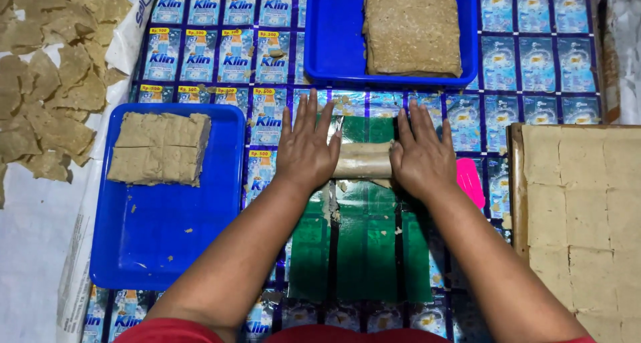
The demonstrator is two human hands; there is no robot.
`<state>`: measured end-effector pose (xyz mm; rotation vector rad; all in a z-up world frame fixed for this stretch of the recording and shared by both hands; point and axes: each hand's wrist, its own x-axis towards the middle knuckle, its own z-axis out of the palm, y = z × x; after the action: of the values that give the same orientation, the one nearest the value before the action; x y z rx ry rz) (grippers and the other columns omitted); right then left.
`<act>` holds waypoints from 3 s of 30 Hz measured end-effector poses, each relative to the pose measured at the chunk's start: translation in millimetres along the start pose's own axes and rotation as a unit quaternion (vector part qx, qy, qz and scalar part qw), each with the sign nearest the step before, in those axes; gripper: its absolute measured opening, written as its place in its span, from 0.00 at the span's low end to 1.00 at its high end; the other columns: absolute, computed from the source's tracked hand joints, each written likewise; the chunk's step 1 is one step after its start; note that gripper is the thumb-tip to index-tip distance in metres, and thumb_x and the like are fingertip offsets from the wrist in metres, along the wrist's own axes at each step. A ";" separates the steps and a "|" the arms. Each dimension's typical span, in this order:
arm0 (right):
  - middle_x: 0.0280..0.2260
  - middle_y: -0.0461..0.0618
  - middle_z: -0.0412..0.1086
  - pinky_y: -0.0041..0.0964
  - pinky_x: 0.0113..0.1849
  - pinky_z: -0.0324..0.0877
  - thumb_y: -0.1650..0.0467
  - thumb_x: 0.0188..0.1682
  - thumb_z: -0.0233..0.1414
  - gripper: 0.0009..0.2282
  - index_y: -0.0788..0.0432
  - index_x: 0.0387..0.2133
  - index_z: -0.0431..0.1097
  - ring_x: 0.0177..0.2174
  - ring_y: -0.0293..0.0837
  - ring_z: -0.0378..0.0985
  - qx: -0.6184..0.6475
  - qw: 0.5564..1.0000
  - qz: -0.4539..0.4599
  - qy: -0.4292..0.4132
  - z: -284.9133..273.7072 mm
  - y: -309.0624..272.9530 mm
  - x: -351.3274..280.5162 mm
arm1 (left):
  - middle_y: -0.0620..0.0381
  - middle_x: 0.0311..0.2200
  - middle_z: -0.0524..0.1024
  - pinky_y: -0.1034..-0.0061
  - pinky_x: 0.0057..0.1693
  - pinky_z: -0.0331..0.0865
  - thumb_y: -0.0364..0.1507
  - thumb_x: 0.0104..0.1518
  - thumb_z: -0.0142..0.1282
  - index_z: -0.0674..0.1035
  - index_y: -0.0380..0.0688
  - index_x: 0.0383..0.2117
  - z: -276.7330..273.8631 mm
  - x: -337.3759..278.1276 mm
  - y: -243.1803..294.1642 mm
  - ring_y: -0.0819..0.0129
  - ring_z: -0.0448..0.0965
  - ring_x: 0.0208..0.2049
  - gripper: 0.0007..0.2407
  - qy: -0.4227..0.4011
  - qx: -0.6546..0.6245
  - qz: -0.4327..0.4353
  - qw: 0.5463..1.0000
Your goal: Flattening and cutting food paste into square pieces for further processing.
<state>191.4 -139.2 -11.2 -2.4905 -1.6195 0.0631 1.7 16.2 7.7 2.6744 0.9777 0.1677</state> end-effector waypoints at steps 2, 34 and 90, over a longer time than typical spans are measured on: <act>0.72 0.58 0.43 0.66 0.64 0.38 0.62 0.53 0.41 0.29 0.59 0.69 0.52 0.70 0.53 0.42 -0.006 1.000 0.003 -0.003 0.1 -1.8 -0.7 | 0.42 0.73 0.42 0.49 0.72 0.29 0.42 0.66 0.37 0.57 0.47 0.70 -3.5 5.1 0.5 0.51 0.39 0.74 0.27 -0.011 -0.006 -0.006 1.000; 0.71 0.71 0.40 0.60 0.65 0.39 0.57 0.58 0.42 0.32 0.69 0.68 0.50 0.70 0.62 0.40 -0.001 0.999 0.039 0.037 1.0 -19.8 -54.0 | 0.44 0.73 0.48 0.43 0.72 0.31 0.36 0.63 0.41 0.62 0.46 0.68 10.2 -56.9 10.9 0.51 0.44 0.74 0.25 0.063 0.035 -0.015 0.997; 0.72 0.60 0.27 0.65 0.64 0.31 0.56 0.57 0.37 0.31 0.56 0.72 0.41 0.71 0.56 0.28 0.020 0.994 0.096 -0.056 -8.9 -21.8 -12.3 | 0.45 0.74 0.41 0.50 0.73 0.27 0.33 0.61 0.37 0.55 0.41 0.71 -3.4 -25.4 10.7 0.52 0.37 0.75 0.28 0.018 0.038 -0.057 0.997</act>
<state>167.8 -142.9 0.5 -2.6464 -1.3967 0.2607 -11.7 -7.3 13.9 2.6823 1.1668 0.1574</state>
